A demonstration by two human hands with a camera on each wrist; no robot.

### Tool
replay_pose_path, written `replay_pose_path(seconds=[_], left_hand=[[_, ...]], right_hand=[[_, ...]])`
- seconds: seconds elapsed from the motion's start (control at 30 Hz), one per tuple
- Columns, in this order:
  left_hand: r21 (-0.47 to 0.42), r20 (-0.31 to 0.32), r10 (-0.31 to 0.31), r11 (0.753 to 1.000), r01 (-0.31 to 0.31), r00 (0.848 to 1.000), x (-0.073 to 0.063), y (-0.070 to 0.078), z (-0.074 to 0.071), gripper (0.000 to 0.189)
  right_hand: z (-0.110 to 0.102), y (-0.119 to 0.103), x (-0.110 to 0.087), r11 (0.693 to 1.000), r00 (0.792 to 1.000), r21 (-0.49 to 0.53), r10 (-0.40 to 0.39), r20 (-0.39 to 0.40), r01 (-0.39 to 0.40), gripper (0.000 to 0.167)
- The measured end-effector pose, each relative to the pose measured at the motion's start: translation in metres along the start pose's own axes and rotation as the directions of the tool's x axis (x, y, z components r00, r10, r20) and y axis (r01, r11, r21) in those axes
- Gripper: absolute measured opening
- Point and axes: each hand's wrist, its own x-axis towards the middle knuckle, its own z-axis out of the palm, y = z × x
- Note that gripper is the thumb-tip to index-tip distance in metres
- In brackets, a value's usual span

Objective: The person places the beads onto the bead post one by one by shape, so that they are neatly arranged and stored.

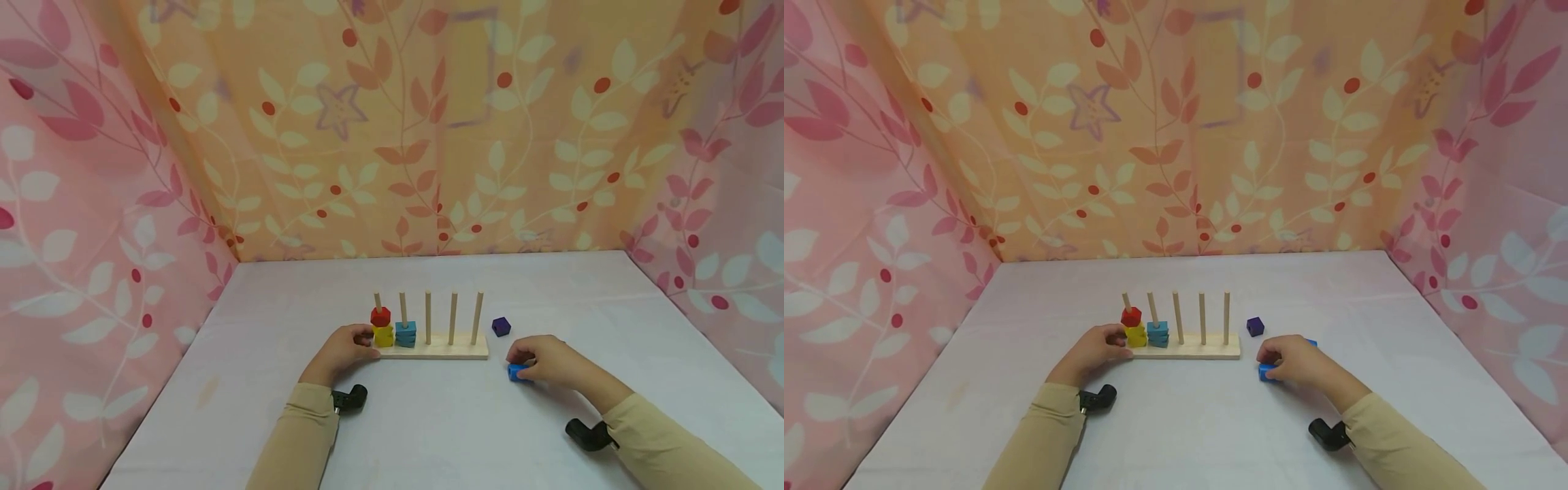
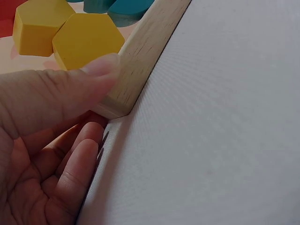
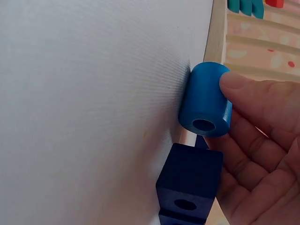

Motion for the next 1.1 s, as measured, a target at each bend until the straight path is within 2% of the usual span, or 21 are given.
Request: replay_pose_path(seconds=[0.23,0.43,0.53,0.63,0.83,1.1], left_hand=[[-0.025,0.001,-0.017,1.0,0.017,1.0,-0.001,0.0,0.0,0.053],[-0.015,-0.002,-0.006,1.0,0.006,1.0,-0.002,0.001,0.0,0.052],[-0.016,-0.004,-0.007,1.0,0.007,1.0,-0.002,0.002,0.0,0.052],[-0.022,-0.004,-0.014,1.0,0.014,1.0,-0.003,0.003,0.0,0.051],[-0.012,0.0,0.012,1.0,-0.012,1.0,-0.004,0.004,0.0,0.052],[-0.01,0.001,0.006,1.0,-0.006,1.0,-0.003,0.003,0.0,0.051]], right_hand=[[0.002,-0.003,0.005,0.996,1.0,-0.085,-0.01,0.002,0.01,0.021],[-0.009,-0.015,0.008,0.998,0.994,-0.066,0.001,-0.106,-0.008,0.029],[-0.019,-0.022,0.01,1.0,0.987,-0.023,-0.001,-0.163,-0.002,0.029],[-0.028,-0.032,0.012,1.0,0.976,0.025,0.018,-0.217,-0.013,0.028],[-0.048,-0.054,0.015,0.992,0.943,0.113,0.083,-0.321,-0.048,0.031],[-0.062,-0.081,0.026,0.975,0.909,0.216,0.044,-0.415,0.051,0.036]])
